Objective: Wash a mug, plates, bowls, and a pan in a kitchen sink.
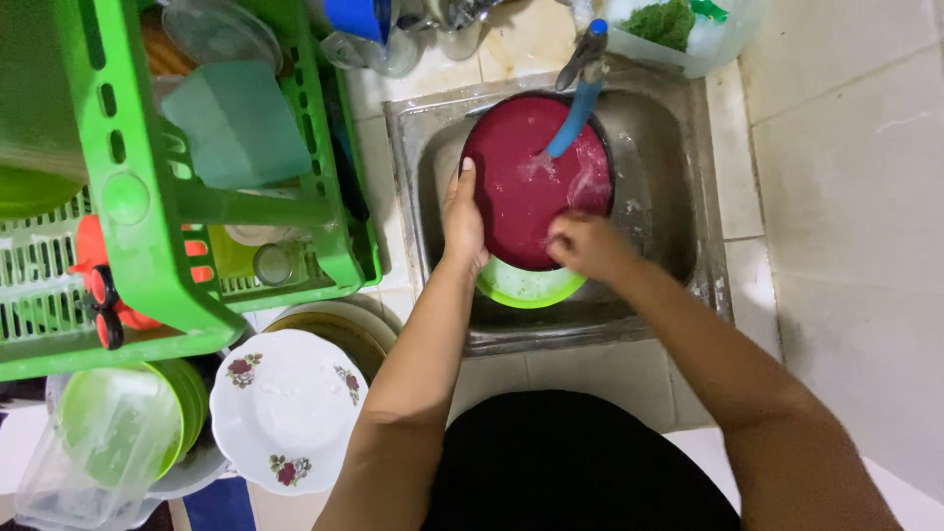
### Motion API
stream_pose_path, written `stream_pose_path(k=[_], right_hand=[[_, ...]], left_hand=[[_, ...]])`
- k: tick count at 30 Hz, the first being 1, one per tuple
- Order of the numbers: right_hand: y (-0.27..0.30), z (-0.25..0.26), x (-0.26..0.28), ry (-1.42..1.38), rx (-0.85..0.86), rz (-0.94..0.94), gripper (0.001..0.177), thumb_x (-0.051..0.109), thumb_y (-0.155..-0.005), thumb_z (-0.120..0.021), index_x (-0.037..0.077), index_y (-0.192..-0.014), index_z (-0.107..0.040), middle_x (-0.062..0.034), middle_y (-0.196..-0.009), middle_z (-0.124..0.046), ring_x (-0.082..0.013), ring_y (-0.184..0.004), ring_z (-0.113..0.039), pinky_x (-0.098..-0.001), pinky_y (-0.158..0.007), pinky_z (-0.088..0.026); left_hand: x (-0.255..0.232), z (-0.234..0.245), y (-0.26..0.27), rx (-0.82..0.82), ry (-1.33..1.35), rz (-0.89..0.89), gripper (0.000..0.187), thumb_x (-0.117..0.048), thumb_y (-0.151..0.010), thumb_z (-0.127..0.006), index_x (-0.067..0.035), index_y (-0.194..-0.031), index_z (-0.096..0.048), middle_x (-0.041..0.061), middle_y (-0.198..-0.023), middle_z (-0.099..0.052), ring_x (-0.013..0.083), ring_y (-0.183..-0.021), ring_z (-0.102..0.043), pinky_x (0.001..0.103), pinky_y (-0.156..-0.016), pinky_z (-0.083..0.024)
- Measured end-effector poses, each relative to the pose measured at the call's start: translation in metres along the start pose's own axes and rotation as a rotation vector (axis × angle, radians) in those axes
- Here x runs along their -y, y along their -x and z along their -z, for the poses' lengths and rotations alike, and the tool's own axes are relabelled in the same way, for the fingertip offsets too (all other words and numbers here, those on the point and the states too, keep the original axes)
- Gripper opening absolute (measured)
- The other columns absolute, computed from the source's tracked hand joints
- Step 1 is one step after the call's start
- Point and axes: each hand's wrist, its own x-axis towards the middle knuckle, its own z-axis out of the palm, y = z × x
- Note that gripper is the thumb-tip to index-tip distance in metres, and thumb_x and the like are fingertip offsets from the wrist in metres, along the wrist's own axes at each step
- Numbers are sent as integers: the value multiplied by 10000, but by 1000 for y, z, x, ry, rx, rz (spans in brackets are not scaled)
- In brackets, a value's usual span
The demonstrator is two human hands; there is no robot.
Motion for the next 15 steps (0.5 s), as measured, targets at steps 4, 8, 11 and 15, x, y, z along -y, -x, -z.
stream_pose_path(k=[4, 8, 11, 15], right_hand=[[0, 35, -16, 551, -63, -96, 172, 193, -952, -670, 64, -1064, -654, -167, -1232, -603, -344, -1187, -582, -477, -1061, -476], [-32, 33, 19, 768, -303, -4, 473, 269, -971, -651, 82, -1404, -602, -210, -1551, -446, -359, -1445, -419, -645, -1155, -236], [-52, 15, 37, 692, -266, -77, 497, 362, -998, -633, 102, -1416, -560, -278, -1544, -336, -463, -1461, -284, -662, -1161, -163], [-57, -11, 56, 415, -178, 41, 686, 346, -948, -632, 39, -1531, -443, -336, -1619, -188, -529, -1431, -138, -603, -1173, -146]], left_hand=[[-4, -4, 8, 17, -30, 90, 647, -503, -989, -552, -50, -1451, -531, 147, -1435, -598, 269, -1285, -574, 427, -1098, -447], [-13, -16, 17, -86, -71, 274, 659, -524, -971, -510, -105, -1481, -499, 101, -1468, -549, 253, -1320, -522, 447, -1092, -400], [-7, -11, 13, 21, 53, 243, 700, -552, -976, -507, -34, -1448, -509, 189, -1426, -602, 324, -1290, -595, 459, -1106, -461], [14, -10, 8, 49, -21, 223, 722, -567, -974, -520, -7, -1428, -550, 202, -1408, -619, 308, -1257, -603, 442, -1086, -472]])
